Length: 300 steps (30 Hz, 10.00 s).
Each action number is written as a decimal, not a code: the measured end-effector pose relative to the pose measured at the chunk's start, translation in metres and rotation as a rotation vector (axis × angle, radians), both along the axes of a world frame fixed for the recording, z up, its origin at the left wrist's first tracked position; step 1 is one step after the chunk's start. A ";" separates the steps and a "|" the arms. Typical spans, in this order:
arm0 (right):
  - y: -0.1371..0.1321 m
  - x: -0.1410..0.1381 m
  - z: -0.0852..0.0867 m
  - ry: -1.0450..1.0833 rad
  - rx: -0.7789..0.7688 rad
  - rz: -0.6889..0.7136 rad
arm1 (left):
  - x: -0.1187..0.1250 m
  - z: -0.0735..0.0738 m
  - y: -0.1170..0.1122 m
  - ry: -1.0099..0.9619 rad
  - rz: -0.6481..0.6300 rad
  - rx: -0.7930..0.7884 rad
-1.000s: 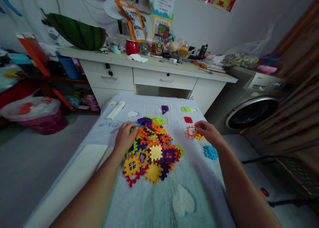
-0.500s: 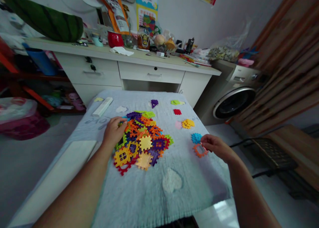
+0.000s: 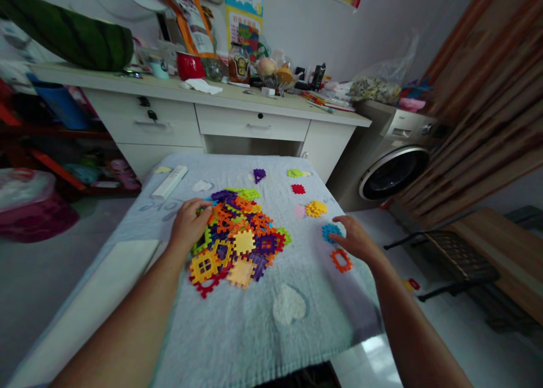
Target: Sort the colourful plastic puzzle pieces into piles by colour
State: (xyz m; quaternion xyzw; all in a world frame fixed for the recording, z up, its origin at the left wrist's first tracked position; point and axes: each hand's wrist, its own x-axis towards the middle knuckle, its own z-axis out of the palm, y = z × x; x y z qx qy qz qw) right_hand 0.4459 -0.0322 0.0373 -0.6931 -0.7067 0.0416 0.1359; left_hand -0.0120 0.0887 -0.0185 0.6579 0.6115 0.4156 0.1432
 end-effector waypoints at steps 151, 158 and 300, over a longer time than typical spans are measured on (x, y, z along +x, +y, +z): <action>-0.054 -0.014 -0.005 -0.009 -0.122 -0.068 | 0.000 0.001 -0.003 0.007 -0.017 -0.009; -0.054 -0.022 0.003 0.016 -0.147 -0.006 | 0.000 0.004 -0.005 0.004 -0.013 -0.013; 0.048 -0.185 0.016 0.062 -0.062 0.128 | 0.000 0.006 -0.007 -0.048 -0.041 -0.001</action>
